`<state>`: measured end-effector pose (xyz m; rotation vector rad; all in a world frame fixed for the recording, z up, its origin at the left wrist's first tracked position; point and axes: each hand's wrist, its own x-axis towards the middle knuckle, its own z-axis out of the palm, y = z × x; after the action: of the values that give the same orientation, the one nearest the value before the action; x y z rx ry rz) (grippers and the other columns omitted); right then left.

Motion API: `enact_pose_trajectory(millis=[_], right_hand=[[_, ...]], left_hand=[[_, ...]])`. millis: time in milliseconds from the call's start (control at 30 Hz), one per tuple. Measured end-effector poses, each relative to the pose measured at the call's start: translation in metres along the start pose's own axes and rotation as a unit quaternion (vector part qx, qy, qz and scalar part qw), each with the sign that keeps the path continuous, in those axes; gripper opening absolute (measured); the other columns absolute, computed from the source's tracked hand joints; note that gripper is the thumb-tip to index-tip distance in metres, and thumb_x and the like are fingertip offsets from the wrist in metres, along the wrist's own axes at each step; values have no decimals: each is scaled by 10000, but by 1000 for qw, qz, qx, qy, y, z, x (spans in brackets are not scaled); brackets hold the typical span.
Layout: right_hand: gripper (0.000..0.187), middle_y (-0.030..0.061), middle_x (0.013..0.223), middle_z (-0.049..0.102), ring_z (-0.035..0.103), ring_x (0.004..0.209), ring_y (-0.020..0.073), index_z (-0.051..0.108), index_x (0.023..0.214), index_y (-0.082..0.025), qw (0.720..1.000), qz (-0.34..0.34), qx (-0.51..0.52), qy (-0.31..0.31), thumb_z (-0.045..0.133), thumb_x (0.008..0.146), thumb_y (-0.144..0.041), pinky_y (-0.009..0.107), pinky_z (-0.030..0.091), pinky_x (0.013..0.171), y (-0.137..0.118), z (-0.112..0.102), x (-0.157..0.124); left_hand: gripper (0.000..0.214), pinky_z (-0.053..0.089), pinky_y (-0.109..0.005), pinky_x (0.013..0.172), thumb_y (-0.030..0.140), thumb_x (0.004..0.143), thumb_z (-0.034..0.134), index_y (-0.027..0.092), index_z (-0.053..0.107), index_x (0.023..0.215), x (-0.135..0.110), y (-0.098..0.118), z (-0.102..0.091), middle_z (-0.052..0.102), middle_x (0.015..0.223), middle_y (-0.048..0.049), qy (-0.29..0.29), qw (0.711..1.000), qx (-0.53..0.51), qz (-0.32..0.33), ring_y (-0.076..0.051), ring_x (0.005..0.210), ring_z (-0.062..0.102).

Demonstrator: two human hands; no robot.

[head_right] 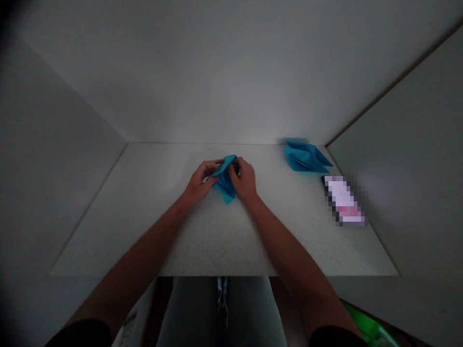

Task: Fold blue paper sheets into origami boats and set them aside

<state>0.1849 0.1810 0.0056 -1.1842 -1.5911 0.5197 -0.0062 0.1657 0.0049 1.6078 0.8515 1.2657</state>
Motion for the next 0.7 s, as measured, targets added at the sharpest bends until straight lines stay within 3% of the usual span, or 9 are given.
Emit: enact_pose_trajectory(millis=[67,167,333,400,533,700], right_hand=[[338,-3,734,585,546,716,194,588,819,-266,1000,1,29,11,624,1044,-515,340,431,689,0,0,0],[366,-17,706,534,515,703,180,556,738,-256,992,10,124,1,663,995,-493,340,432,706,2,-1,1],[400,-28,624,381,403,602,169,443,642,-268,952,89,291,10,637,859,-542,328,380,594,12,-4,8],[434,-30,622,336,384,589,170,374,645,-276,938,123,321,40,628,826,-577,326,393,570,17,-8,13],[458,-24,678,403,471,636,174,374,704,-274,921,133,353,101,656,843,-606,317,491,613,27,-16,22],[502,-57,683,336,448,609,167,349,772,-287,921,148,343,116,642,926,-664,297,456,577,46,-18,25]], left_hand=[[252,621,-408,1022,317,1011,681,251,655,1252,0,-1,0,719,1495,-121,4,1000,4,-17,-235,1248,750],[292,624,-356,932,342,1008,683,231,665,1278,3,-6,-2,764,1349,-114,73,995,29,-54,-212,1094,766],[210,606,-317,825,401,984,702,203,735,1043,11,-11,-11,783,1014,-67,134,982,25,-128,-187,877,733],[217,608,-301,788,421,966,715,209,737,1008,12,-10,-13,779,1005,-59,141,979,-8,-146,-185,873,729],[271,599,-282,713,472,919,760,227,716,1028,12,-7,-15,759,982,-33,172,964,-90,-184,-191,851,729],[373,642,-375,861,489,853,820,217,709,1082,14,-10,-19,788,1025,-71,192,943,-193,-193,-275,1018,774]])
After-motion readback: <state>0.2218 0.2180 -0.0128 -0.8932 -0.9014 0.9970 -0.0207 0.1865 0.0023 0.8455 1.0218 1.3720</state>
